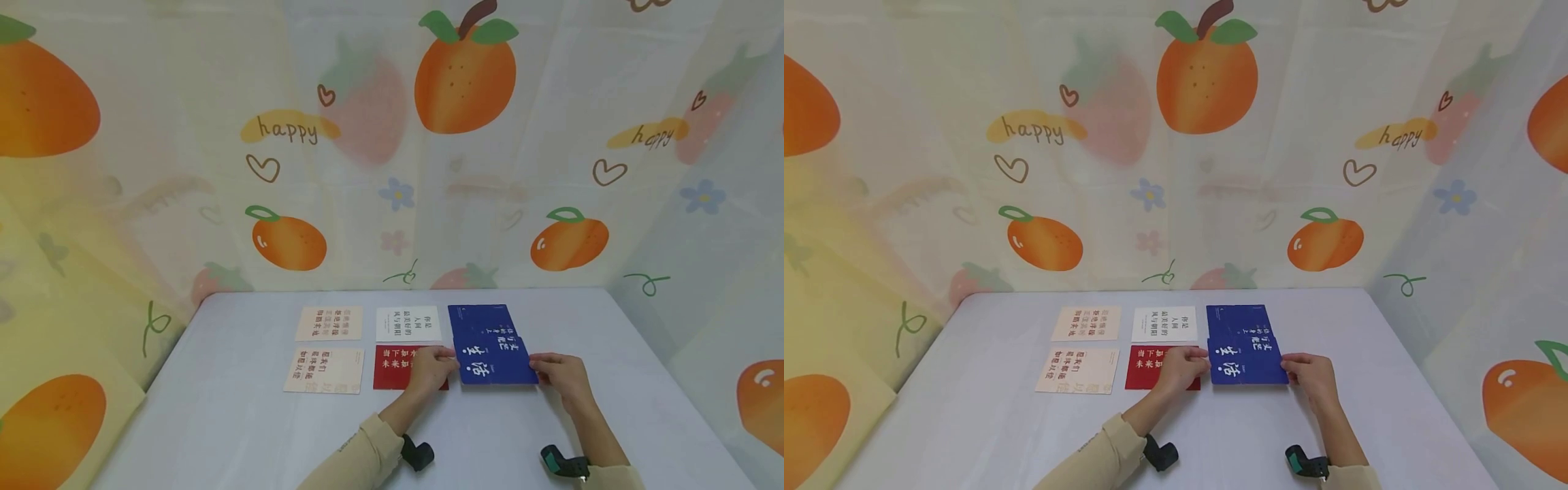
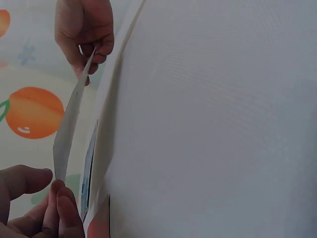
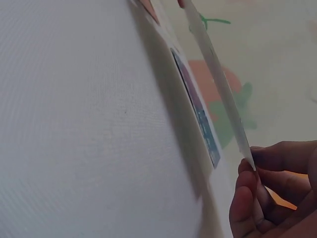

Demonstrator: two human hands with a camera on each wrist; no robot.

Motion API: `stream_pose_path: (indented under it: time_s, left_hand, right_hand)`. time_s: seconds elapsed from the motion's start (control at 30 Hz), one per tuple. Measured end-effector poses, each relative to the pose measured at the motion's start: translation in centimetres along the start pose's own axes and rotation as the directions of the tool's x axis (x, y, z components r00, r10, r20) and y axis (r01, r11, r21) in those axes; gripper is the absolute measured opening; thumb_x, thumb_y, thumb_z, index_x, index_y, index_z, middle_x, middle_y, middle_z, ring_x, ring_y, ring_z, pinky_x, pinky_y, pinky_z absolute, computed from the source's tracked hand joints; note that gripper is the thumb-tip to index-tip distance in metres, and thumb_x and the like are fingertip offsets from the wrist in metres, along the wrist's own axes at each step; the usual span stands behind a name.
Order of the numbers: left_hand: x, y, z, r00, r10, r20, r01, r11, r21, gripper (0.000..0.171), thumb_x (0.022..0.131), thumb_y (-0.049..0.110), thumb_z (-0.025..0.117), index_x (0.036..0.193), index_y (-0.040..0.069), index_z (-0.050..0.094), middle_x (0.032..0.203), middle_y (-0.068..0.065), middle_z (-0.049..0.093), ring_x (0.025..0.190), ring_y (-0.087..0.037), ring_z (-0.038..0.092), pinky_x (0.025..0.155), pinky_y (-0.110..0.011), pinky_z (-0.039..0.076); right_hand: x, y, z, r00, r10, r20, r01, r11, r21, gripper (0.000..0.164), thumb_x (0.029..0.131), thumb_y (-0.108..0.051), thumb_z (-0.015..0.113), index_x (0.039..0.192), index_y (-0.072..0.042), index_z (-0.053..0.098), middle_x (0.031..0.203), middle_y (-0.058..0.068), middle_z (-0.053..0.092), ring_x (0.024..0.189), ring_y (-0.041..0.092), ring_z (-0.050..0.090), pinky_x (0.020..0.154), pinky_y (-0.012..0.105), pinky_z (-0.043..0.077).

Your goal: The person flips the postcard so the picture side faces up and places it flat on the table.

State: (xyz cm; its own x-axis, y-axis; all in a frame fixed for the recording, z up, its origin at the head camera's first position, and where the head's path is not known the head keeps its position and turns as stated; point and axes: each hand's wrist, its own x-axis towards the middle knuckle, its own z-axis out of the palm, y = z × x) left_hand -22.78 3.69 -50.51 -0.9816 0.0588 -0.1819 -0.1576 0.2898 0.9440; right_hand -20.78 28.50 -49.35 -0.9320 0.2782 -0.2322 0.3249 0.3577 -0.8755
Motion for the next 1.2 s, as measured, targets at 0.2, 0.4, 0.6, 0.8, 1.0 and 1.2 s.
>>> stream_pose_path:
  time_s: [0.2,0.4,0.6,0.8,1.0,1.2]
  left_hand:
    - [-0.1,-0.4,0.2,0.998,0.049,0.036,-0.052,0.997,0.066,0.023,0.084,0.008,0.071,0.105,0.000,0.072,0.090,-0.006,0.072,0.072,-0.009,0.061,0.060,-0.023,0.053]
    - [-0.2,-0.6,0.4,0.995,0.077,0.069,-0.084,0.991,0.103,0.027,0.082,0.005,0.072,0.108,-0.003,0.069,0.086,-0.005,0.070,0.071,-0.009,0.060,0.062,-0.022,0.053]
    - [-0.1,-0.4,0.6,0.992,0.094,0.081,-0.104,0.986,0.130,0.028,0.083,0.004,0.071,0.110,-0.004,0.068,0.090,-0.007,0.071,0.074,-0.009,0.061,0.066,-0.023,0.054]
    - [0.2,-0.2,0.8,0.991,0.115,0.069,-0.126,0.974,0.190,0.026,0.081,0.003,0.073,0.105,-0.004,0.070,0.090,-0.009,0.072,0.074,-0.010,0.063,0.068,-0.025,0.056]
    - [0.2,-0.3,0.9,0.991,0.117,0.068,-0.129,0.969,0.209,0.025,0.079,0.002,0.074,0.102,-0.006,0.070,0.085,-0.009,0.072,0.071,-0.011,0.062,0.066,-0.025,0.055]
    - [0.0,-0.3,1.0,0.994,0.085,0.066,-0.098,0.970,0.225,0.024,0.080,0.004,0.075,0.102,-0.004,0.069,0.082,-0.007,0.070,0.070,-0.011,0.059,0.065,-0.024,0.054]
  right_hand:
    - [0.0,0.4,0.2,1.000,-0.011,-0.002,0.011,0.997,-0.071,0.032,0.091,-0.008,0.061,0.115,0.013,0.064,0.107,0.024,0.068,0.077,0.012,0.060,0.062,0.017,0.048]
    - [0.0,0.6,0.2,1.000,-0.026,-0.002,0.026,0.993,-0.114,0.031,0.090,-0.006,0.060,0.114,0.012,0.064,0.113,0.030,0.066,0.081,0.015,0.063,0.063,0.017,0.049]
    - [0.0,0.7,0.2,0.999,-0.038,0.000,0.037,0.990,-0.135,0.030,0.089,-0.004,0.060,0.113,0.014,0.064,0.112,0.031,0.065,0.081,0.017,0.064,0.066,0.022,0.051]
    - [-0.1,0.6,0.2,0.999,-0.044,0.003,0.044,0.986,-0.159,0.030,0.088,-0.003,0.058,0.113,0.014,0.064,0.112,0.032,0.064,0.082,0.018,0.064,0.066,0.024,0.053]
    - [-0.1,0.3,0.3,0.998,-0.058,0.001,0.057,0.982,-0.177,0.029,0.088,-0.002,0.058,0.111,0.015,0.064,0.106,0.030,0.067,0.080,0.018,0.064,0.063,0.021,0.049]
    - [0.0,0.5,0.6,0.998,-0.058,0.011,0.060,0.970,-0.234,0.027,0.089,-0.002,0.057,0.111,0.014,0.064,0.108,0.031,0.066,0.085,0.025,0.065,0.069,0.031,0.054]
